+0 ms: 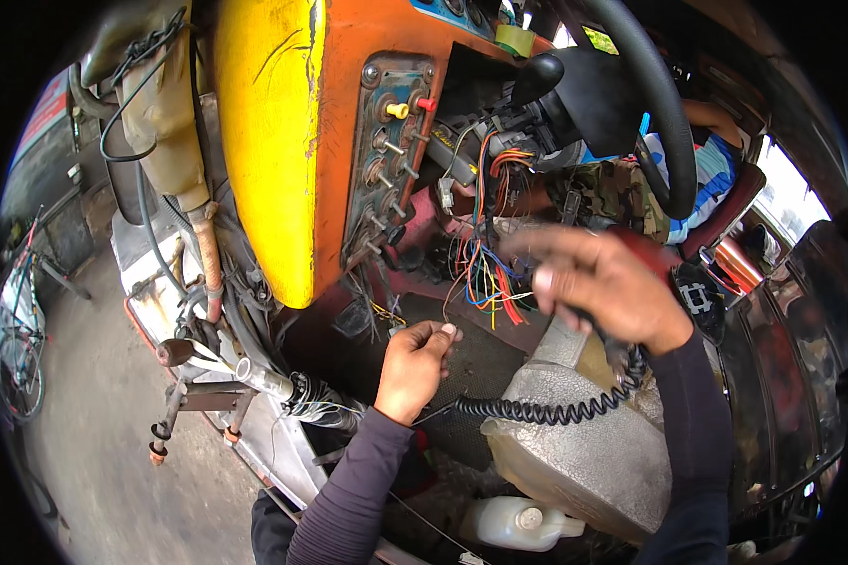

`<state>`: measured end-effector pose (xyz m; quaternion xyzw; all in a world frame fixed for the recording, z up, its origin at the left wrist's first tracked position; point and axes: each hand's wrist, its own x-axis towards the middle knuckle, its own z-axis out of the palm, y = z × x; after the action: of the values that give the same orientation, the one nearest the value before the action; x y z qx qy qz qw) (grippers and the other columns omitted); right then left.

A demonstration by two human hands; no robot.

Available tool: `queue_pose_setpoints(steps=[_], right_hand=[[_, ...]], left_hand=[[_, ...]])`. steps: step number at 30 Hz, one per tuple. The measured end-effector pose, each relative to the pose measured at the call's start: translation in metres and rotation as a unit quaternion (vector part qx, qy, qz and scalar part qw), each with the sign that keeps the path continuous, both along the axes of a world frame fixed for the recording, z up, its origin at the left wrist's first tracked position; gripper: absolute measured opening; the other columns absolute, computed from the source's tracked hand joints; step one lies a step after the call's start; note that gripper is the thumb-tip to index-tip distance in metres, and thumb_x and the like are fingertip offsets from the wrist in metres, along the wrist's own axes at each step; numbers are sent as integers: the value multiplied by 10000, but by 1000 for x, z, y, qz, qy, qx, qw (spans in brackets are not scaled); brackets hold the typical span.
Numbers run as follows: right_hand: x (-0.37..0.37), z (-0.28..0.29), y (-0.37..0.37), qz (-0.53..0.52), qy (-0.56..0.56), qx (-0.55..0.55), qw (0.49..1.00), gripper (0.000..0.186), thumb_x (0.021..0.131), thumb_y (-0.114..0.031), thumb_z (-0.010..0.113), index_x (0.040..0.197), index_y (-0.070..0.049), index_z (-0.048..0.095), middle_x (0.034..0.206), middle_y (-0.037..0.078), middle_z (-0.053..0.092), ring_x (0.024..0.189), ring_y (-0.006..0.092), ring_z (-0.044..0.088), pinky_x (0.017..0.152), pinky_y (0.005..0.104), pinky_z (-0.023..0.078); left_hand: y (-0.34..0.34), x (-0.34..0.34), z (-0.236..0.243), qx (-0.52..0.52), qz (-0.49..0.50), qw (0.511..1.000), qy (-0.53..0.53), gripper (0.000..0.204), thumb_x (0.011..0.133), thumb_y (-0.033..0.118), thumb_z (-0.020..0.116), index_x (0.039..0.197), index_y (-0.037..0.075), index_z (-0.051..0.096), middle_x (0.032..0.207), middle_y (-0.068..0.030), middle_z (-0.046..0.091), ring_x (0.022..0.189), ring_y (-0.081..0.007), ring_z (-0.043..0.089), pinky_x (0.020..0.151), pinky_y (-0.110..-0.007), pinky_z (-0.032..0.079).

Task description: The person works on a tangle of multicolored wires inside the dashboard of a three-wheeled vehicle. They repeatedly strip, twist, and connect individual wires by hand, occasionally using a small flashlight to illuminate the workspace. The task involves troubleshooting and repairing the vehicle's electrical system.

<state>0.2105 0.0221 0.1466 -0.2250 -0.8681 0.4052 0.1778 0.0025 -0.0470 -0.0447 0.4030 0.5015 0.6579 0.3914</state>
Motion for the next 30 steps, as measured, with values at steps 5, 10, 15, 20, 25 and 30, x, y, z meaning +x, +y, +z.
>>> queue_pose_setpoints(steps=[5,10,15,20,25,30], right_hand=[[13,-47,10,-37,-144,-58,987,448,1091,-251,613,1511,-93,603,869,9,669,642,61,548,611,262,518],[13,-66,23,-15,-107,-56,993,462,1086,-274,627,1493,-56,609,931,35,703,633,63,553,568,240,494],[18,-66,26,-48,-71,-82,993,440,1078,-209,607,1475,-20,595,872,18,660,634,67,541,564,258,488],[12,-73,33,-38,0,-121,992,455,1066,-184,602,1490,-26,557,844,16,654,581,52,554,486,231,432],[8,-82,42,-62,27,-123,990,538,1050,-181,643,1549,-53,486,838,39,660,539,84,546,440,248,422],[0,-85,49,-43,29,-160,986,538,1053,-176,637,1564,-77,500,864,41,670,543,87,559,431,245,441]], left_hand=[[4,-1,-6,24,-29,998,-41,257,1087,186,636,1056,-37,760,818,12,633,682,-61,539,642,-251,524],[2,-5,-9,24,-36,997,-63,223,1068,129,662,1171,-60,724,871,-39,688,709,-89,609,654,-267,570],[-5,-11,5,50,55,996,51,152,1063,93,651,1151,-31,661,905,-43,693,720,-96,629,599,-253,559],[-4,-18,51,178,159,930,280,28,1038,22,641,1023,2,628,866,1,632,761,-69,573,680,-243,483],[-2,-22,79,156,115,906,376,78,938,-11,717,1000,-17,670,863,-110,675,767,-208,638,719,-329,513],[0,-15,63,94,58,924,366,144,936,-25,744,1074,-17,704,825,-51,689,742,-101,603,699,-294,511]])
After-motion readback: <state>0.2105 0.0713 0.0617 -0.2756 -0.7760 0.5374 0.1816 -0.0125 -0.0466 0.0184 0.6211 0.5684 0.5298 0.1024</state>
